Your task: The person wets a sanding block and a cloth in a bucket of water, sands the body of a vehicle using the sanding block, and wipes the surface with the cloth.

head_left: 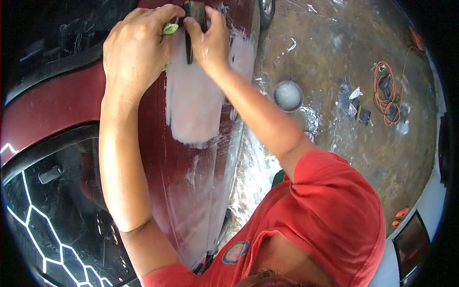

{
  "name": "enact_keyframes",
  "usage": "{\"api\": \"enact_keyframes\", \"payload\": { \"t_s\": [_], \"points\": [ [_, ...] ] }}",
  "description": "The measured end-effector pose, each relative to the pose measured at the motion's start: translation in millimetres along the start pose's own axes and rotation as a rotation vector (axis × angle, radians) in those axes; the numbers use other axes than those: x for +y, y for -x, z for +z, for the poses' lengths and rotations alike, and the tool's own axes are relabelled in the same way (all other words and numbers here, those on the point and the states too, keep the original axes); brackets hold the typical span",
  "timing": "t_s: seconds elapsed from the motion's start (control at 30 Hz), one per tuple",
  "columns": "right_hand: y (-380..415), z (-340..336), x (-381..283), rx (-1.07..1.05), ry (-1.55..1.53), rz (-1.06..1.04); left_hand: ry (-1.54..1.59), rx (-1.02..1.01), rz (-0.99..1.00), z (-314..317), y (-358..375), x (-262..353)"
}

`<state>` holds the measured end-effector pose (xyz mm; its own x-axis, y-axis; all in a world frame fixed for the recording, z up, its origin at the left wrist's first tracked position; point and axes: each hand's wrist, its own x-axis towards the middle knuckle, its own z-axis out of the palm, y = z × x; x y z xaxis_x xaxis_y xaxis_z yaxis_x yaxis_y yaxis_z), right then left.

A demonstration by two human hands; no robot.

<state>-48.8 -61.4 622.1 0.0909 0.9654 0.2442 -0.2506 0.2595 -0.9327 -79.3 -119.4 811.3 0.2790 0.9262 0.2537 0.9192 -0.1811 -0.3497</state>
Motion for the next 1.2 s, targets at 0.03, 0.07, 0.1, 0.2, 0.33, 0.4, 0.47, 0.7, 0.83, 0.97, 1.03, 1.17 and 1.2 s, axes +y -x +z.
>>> {"api": "enact_keyframes", "payload": {
  "t_s": [0.03, 0.07, 0.1, 0.2, 0.33, 0.4, 0.47, 0.7, 0.83, 0.97, 1.03, 1.17, 1.2],
  "points": [
    [19.7, 1.2, -6.7, 0.012, 0.027, 0.009, -0.001, 0.008, 0.009, 0.1, -3.3, -1.6],
    [54.4, -7.4, -25.3, -0.049, 0.049, -0.036, -0.009, -0.008, -0.007, -1.1, -5.6, -1.3],
    [90.5, -15.3, -30.6, -0.093, 0.015, -0.135, -0.015, -0.027, -0.025, -2.4, -5.7, 0.0],
    [111.2, -26.3, -25.2, -0.19, -0.111, -0.211, -0.015, -0.06, -0.049, -3.9, -3.1, 0.3],
    [-5.9, 7.5, -3.3, 0.065, 0.052, -0.062, -0.005, -0.089, -0.131, -7.3, -4.7, 4.1],
    [-15.5, 7.4, -13.4, 0.069, -0.01, 0.044, 0.019, -0.114, -0.168, -8.2, -1.7, 8.6],
    [30.7, 7.1, -30.0, 0.016, 0.024, 0.041, 0.014, -0.096, -0.191, -8.2, -8.4, 8.5],
    [53.5, -6.3, -28.2, -0.113, 0.056, -0.15, 0.029, -0.061, -0.265, -3.2, -3.9, 4.3],
    [-13.9, 6.8, -21.0, 0.022, -0.115, 0.028, 0.11, -0.029, -0.279, -16.7, -12.4, 20.1],
    [108.1, -2.1, -35.4, -0.042, -0.099, -0.141, 0.069, -0.006, -0.254, -23.2, -16.6, 24.5],
    [99.6, -7.3, -20.7, -0.099, -0.101, -0.173, 0.062, 0.019, -0.283, -27.9, -16.7, 38.3],
    [0.3, 7.4, 1.4, 0.023, -0.029, -0.061, 0.103, 0.026, -0.246, -10.9, -15.4, 16.9],
    [-7.2, 5.4, -8.8, 0.046, -0.028, -0.011, 0.076, 0.028, -0.23, -12.7, -15.3, 19.0]
  ]
}}
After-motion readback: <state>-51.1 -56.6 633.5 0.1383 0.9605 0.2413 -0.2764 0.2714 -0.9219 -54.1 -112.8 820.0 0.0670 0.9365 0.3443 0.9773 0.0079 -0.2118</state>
